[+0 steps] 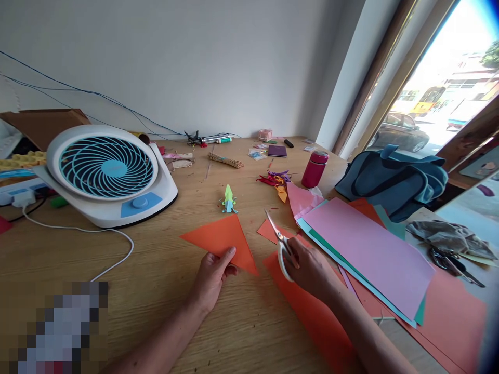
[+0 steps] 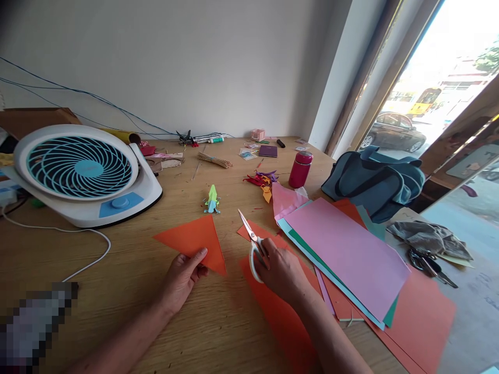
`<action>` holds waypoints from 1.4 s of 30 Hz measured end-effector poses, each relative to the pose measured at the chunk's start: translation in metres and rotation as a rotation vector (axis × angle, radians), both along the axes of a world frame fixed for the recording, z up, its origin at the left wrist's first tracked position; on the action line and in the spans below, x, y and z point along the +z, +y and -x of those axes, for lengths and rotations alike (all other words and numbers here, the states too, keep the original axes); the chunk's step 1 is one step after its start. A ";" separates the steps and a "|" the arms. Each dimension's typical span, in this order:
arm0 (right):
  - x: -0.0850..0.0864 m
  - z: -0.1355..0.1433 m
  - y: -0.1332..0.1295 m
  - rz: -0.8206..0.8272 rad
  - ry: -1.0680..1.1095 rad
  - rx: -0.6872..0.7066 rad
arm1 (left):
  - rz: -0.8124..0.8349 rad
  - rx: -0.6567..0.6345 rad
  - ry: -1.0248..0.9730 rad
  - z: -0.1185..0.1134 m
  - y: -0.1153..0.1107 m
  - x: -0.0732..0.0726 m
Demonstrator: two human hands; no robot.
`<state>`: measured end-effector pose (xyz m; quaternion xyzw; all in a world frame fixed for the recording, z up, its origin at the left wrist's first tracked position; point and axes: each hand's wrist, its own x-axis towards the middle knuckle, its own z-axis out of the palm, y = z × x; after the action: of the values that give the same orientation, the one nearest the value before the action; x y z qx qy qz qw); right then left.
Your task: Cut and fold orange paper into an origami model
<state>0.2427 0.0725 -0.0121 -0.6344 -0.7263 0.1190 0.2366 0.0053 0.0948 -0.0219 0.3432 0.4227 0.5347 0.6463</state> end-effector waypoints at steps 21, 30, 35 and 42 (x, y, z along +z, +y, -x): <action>-0.005 -0.031 0.017 -0.081 -0.021 -0.268 | -0.097 -0.165 0.190 0.002 -0.004 -0.005; -0.007 -0.039 0.017 -0.079 -0.214 -0.187 | -0.090 -0.149 0.230 -0.003 -0.006 0.005; -0.012 -0.048 0.017 -0.062 -0.276 -0.232 | -0.085 -0.151 0.254 -0.003 -0.007 0.007; -0.011 -0.050 0.017 -0.087 -0.230 -0.265 | -0.108 -0.160 0.245 -0.003 -0.007 0.001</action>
<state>0.2929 0.0897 -0.0229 -0.7232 -0.6629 -0.0181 0.1929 0.0081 0.0882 -0.0208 0.4728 0.4401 0.4575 0.6111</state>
